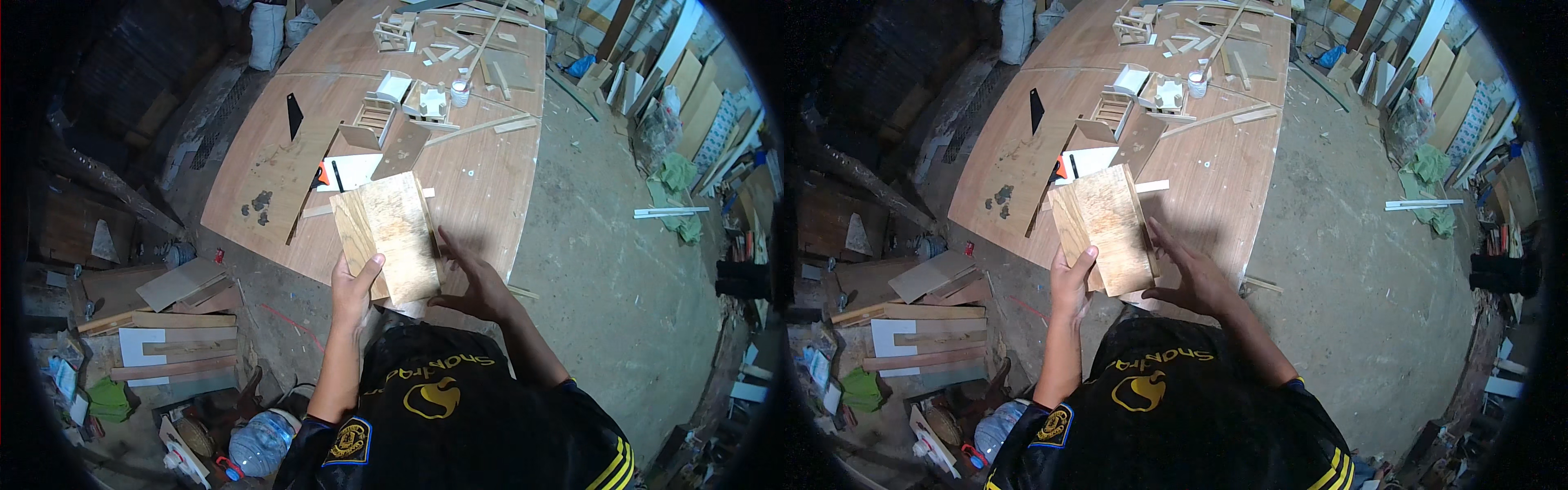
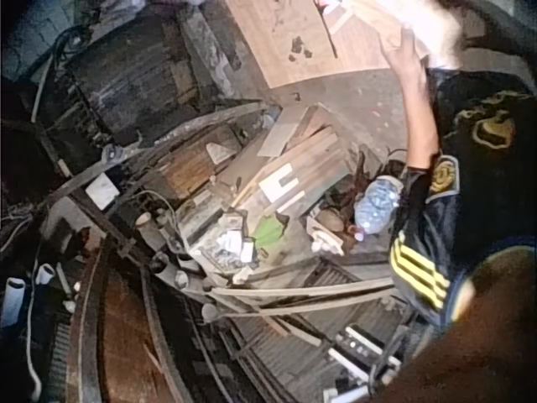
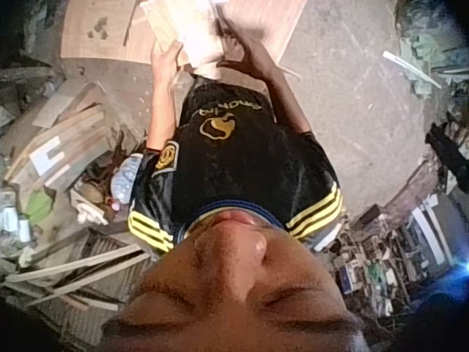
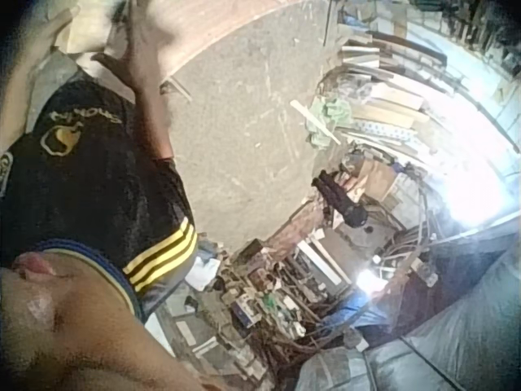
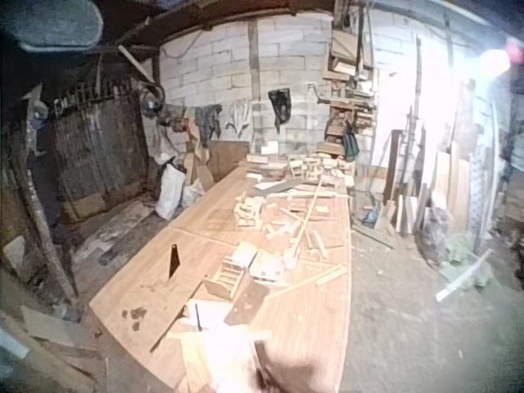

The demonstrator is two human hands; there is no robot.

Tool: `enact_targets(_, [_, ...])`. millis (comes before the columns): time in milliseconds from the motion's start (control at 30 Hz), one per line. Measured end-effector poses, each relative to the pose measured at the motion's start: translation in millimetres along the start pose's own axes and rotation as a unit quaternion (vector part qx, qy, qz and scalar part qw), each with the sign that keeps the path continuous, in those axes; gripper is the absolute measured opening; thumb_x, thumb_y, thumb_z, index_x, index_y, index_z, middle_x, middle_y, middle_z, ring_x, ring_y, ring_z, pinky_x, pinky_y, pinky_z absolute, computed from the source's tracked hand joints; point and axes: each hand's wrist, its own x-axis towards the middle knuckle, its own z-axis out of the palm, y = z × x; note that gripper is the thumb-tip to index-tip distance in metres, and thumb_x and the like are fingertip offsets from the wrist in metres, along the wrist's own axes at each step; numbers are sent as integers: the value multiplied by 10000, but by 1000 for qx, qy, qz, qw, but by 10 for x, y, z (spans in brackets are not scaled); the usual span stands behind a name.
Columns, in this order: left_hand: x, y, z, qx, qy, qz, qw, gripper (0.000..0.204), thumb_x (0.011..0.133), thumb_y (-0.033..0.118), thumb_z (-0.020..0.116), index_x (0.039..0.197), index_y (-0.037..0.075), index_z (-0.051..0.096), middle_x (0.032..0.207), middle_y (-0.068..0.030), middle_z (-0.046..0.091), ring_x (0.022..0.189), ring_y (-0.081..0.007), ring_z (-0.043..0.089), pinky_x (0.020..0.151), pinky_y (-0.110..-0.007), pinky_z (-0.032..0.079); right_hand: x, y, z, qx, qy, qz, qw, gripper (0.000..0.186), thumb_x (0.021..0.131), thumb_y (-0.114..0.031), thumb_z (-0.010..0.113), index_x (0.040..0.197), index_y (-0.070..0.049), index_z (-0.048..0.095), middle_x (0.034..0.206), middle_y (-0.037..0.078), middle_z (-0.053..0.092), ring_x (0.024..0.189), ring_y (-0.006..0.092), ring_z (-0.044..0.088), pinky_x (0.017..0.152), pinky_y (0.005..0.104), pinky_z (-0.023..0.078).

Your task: The person is using a handheld cutting blade to cut a specific shape out of a thin piece of plywood on a workshop table.

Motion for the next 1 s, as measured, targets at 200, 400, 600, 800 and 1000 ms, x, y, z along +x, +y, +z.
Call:
enact_targets(200, [-23,8,-4,6,-14,9,1000,444,920,103,697,1298,-45,515,1219,-134,641,1085,-176,628,955,-314,494,-52,46,37,-18,9,-66,998,1162,717,-229,879,1593,-194,115,1360,210,573,1199,383,593,1000,472,509])
enact_targets(400, [-74,49,25,33,-13,34,999,441,920,111,702,1288,-50,521,1197,-129,651,1075,-173,628,946,-312,492,-70,-27,73,-3,3,3,1000,1194,675,-246,912,1586,-131,150,1401,232,528,1208,368,597,1032,469,487])
enact_targets(600, [-198,67,114,190,-27,89,977,357,993,190,625,1252,-47,557,1155,-107,657,1038,-129,601,915,-294,483,44,-74,305,133,142,30,980,1079,770,-231,859,1566,-68,149,1336,197,539,1218,304,560,1001,416,472])
enact_targets(800, [-144,172,72,153,35,110,981,366,1032,240,562,1255,-50,565,1172,-99,648,1039,-124,588,912,-286,472,-40,339,433,502,146,137,841,480,967,-109,624,1390,-33,410,1219,93,587,1091,190,599,935,374,512])
enact_targets(1000, [-49,145,-124,63,101,105,987,390,1033,249,557,1280,-53,551,1209,-113,638,1092,-145,586,964,-296,451,-141,516,183,502,250,198,804,346,1041,-188,496,1354,-50,446,1213,80,599,1105,174,590,945,350,489])
